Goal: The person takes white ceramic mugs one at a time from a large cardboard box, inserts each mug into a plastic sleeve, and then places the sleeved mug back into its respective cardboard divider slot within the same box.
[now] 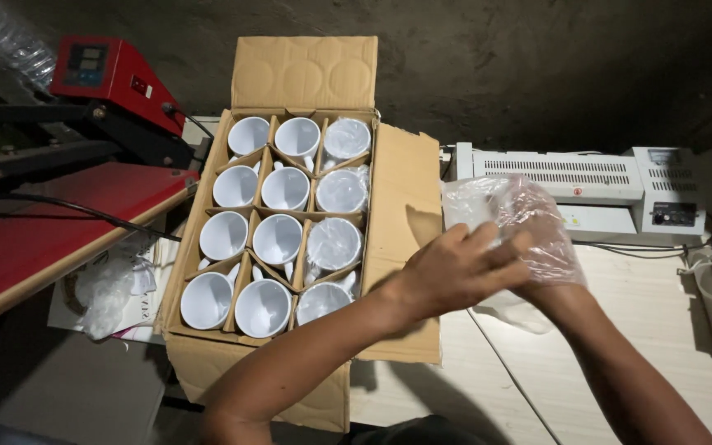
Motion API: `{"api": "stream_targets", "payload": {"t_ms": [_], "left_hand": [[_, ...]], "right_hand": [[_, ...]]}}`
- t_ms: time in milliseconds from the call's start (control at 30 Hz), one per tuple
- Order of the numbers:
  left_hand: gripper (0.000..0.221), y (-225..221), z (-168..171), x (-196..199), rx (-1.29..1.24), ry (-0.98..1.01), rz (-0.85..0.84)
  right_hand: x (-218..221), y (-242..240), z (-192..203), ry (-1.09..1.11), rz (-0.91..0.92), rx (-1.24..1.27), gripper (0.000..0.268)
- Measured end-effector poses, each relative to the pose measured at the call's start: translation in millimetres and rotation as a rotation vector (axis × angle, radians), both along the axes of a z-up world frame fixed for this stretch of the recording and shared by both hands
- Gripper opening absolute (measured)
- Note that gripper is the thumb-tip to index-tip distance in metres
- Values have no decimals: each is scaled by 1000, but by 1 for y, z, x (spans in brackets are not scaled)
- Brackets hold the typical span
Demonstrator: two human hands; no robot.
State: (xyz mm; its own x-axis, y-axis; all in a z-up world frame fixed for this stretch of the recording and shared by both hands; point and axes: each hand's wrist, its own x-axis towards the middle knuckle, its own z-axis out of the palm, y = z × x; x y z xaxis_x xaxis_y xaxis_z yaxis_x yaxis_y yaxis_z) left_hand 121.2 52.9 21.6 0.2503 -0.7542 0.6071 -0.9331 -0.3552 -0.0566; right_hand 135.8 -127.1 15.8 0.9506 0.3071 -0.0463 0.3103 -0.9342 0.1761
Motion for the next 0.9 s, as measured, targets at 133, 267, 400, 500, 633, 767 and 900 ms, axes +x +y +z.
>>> {"api": "stream_targets", "payload": {"t_ms": [133,267,400,500,633,767,900], "left_hand": [[27,0,5,13,-156,49,96],[20,9,18,20,-220,283,267],[21,20,30,17,-222,455,284],[20,25,26,21,-152,349,286],[36,33,16,19,-137,116,214],[30,37,10,14,72,46,52],[38,32,5,10,22,268,211]], "right_hand": [[-36,12,-4,138,-38,233,49],[-68,14,-7,191,-32,530,43],[-67,-5,-34,27,43,241,43],[-54,-19,-20,-66,91,178,69],[-39,-23,7,-200,64,123,113],[-31,-26,25,-55,17,-21,126],[-25,-43,1,-141,111,39,149]]}}
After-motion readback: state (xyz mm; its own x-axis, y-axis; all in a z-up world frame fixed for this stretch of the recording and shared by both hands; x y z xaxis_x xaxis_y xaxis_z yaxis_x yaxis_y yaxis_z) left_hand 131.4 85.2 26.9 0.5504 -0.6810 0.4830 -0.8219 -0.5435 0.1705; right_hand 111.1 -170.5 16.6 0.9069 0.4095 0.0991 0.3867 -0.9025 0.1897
